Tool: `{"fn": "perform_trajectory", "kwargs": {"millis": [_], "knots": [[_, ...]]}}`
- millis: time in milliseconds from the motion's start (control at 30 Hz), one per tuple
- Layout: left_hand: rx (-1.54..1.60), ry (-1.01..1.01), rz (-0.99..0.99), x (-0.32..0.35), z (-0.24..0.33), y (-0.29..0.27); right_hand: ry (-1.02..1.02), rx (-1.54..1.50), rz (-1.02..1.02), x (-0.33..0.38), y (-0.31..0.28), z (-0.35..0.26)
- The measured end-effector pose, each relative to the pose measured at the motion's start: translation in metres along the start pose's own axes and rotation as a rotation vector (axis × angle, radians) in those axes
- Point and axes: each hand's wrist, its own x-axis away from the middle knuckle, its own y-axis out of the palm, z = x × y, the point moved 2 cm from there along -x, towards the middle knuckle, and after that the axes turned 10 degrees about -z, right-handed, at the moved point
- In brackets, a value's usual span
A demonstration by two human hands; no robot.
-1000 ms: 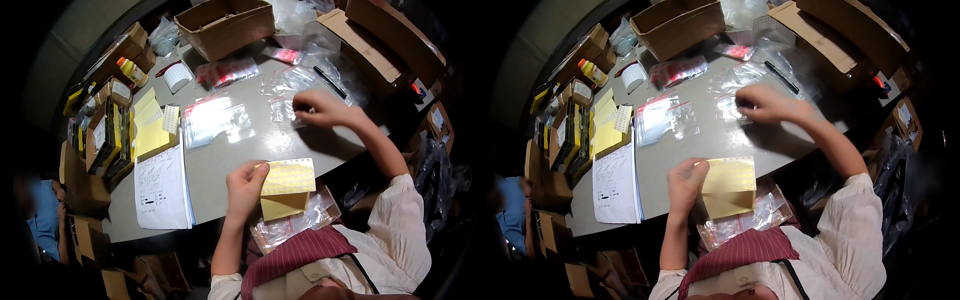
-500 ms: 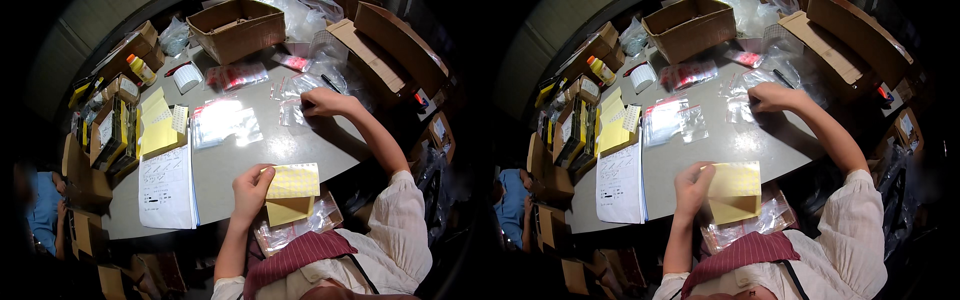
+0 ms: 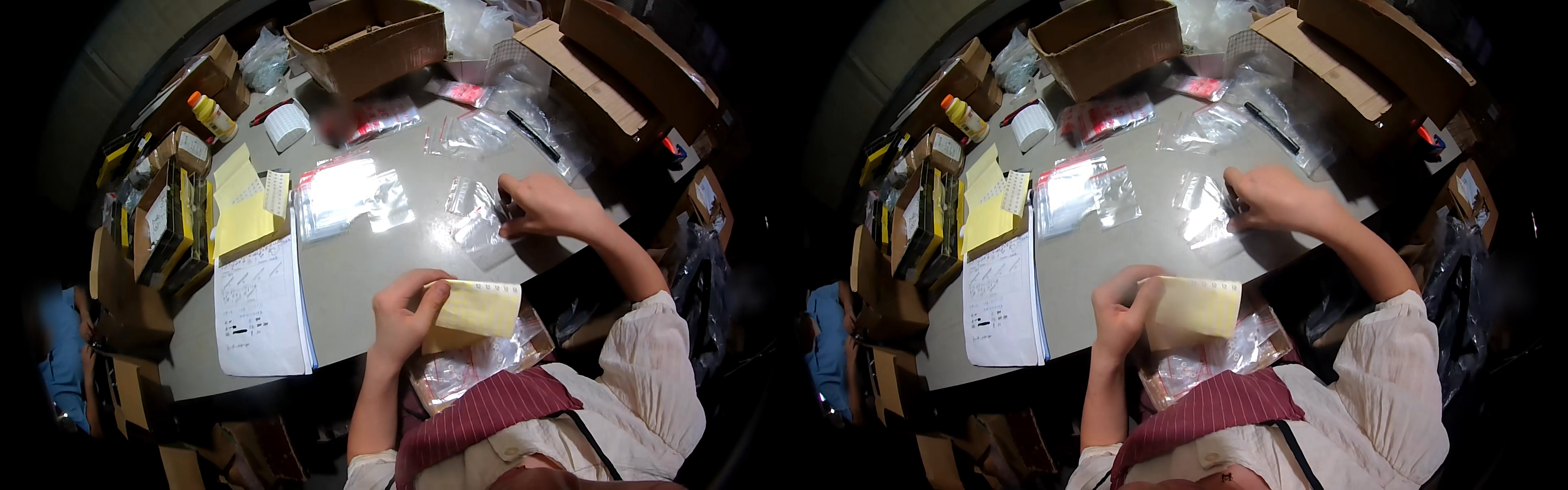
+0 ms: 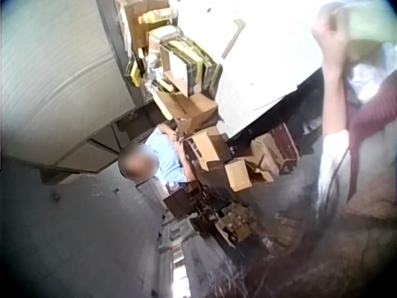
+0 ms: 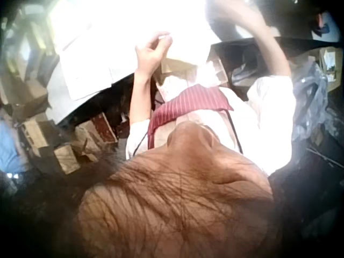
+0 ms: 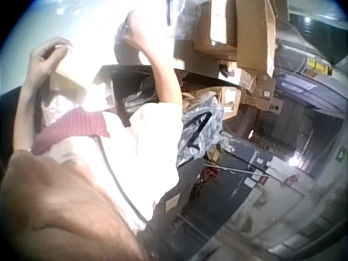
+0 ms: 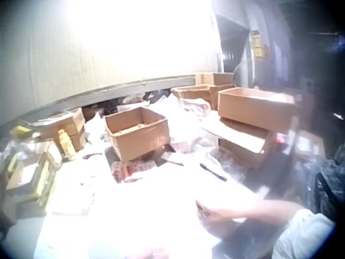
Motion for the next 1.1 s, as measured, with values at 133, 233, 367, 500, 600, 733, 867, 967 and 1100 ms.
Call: {"fn": "perform_trajectory", "kwargs": {"millis": [133,233,367,500,600,733,867,967,1100], "knots": [[-0.295,0.287,-0.14,-0.009,0.01,-0.001,-0.106,-0.017,0.009,0.016,0.014,-0.018],[-0.423,0.307,-0.309,-0.01,-0.004,0.004,-0.088,-0.233,-0.057,0.016,0.003,-0.025],[-0.445,0.316,-0.357,-0.01,-0.004,0.007,-0.4,-0.373,0.144,-0.018,-0.012,0.0],[-0.474,0.325,-0.347,-0.009,0.0,0.008,-0.385,-0.322,-0.088,-0.037,-0.019,-0.012],[-0.55,0.325,-0.426,-0.009,-0.01,0.006,-0.353,-0.144,-0.15,-0.047,-0.008,-0.019],[-0.579,0.342,-0.432,-0.009,-0.008,0.006,-0.499,0.113,0.176,-0.049,0.01,-0.019],[-0.564,0.366,-0.433,-0.009,-0.002,0.009,-0.206,0.255,0.165,-0.047,0.011,-0.01],[-0.538,0.35,-0.469,-0.007,-0.003,0.008,-0.178,0.22,0.263,-0.028,0.007,-0.002],[-0.462,0.336,-0.544,-0.007,-0.001,0.006,-0.366,-0.136,0.116,0.027,0.025,-0.025]]}}
